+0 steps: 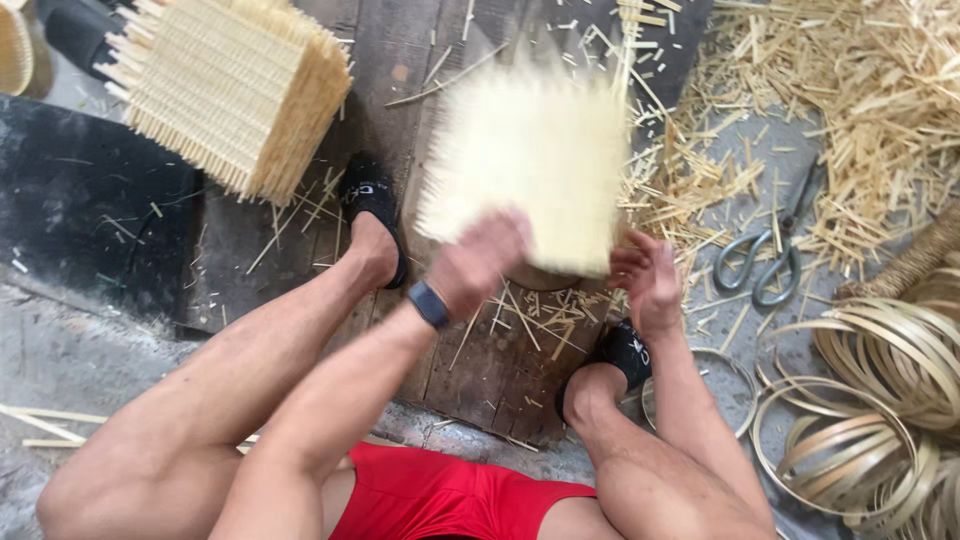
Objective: The person sits on the floor assembling woven bamboo trays. They fit a bamboo rim ring around a square woven mat, press the assembly over a round wooden mold, and use scissors to trim the protruding strip ends, repeating the cycle for successive trays.
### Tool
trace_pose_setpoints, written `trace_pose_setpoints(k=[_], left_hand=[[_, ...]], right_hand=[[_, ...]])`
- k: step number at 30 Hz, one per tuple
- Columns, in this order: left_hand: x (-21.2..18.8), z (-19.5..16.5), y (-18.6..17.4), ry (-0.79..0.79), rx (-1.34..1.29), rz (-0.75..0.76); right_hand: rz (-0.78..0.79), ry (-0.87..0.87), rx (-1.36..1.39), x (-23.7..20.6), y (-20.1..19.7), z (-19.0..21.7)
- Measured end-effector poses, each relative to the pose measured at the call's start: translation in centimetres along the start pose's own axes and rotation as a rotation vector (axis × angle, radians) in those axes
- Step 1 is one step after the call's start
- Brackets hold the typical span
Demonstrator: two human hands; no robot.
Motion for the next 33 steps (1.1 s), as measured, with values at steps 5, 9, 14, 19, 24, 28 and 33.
trace_pose_setpoints(k=[5, 9, 14, 19, 24, 28, 33], left_hand=[[-2.2, -6.5, 3.2, 0.117, -0.134, 0.213], [-0.5, -0.5, 2.9, -0.363, -0.223, 0.006], [-0.6, 9.0, 7.1, -1.077, -1.097, 0.142], [-1.8, 9.1, 8.2, -1.042, -1.147, 0.225], [-2.6, 7.8, 7.4, -1.044, -1.140, 0.120], [-2.9, 8.1, 3.6, -0.912, -0.808, -0.263], [-1.6, 6.1, -1.3, -0.704, -0.715, -0.451]], right_hand=[[-0.028, 0.082, -0.102, 1.6, -0.2, -2.2], [-0.106, 0.070, -0.265, 1.3, -1.1, -3.2], [-0.111, 0.070, -0.223, 1.1, -0.9, -3.5], [-0.139, -0.016, -0.234, -0.3, -1.3, -3.8], [-0.280, 0.062, -0.937, -7.2, -10.1, -1.4], [-0.064, 0.359, -1.661, -13.0, -17.3, -2.0], [0.013, 0.271, -1.694, -15.6, -19.9, -3.4]])
Point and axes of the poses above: each hand's wrist, its own x-axis towards the middle knuckle, its own y-axis out of the palm, z = x × y, the point moved 5 cm from there along x, towards the middle knuckle, and after that the axes turned 13 degrees about z, right-handed, at the moved point
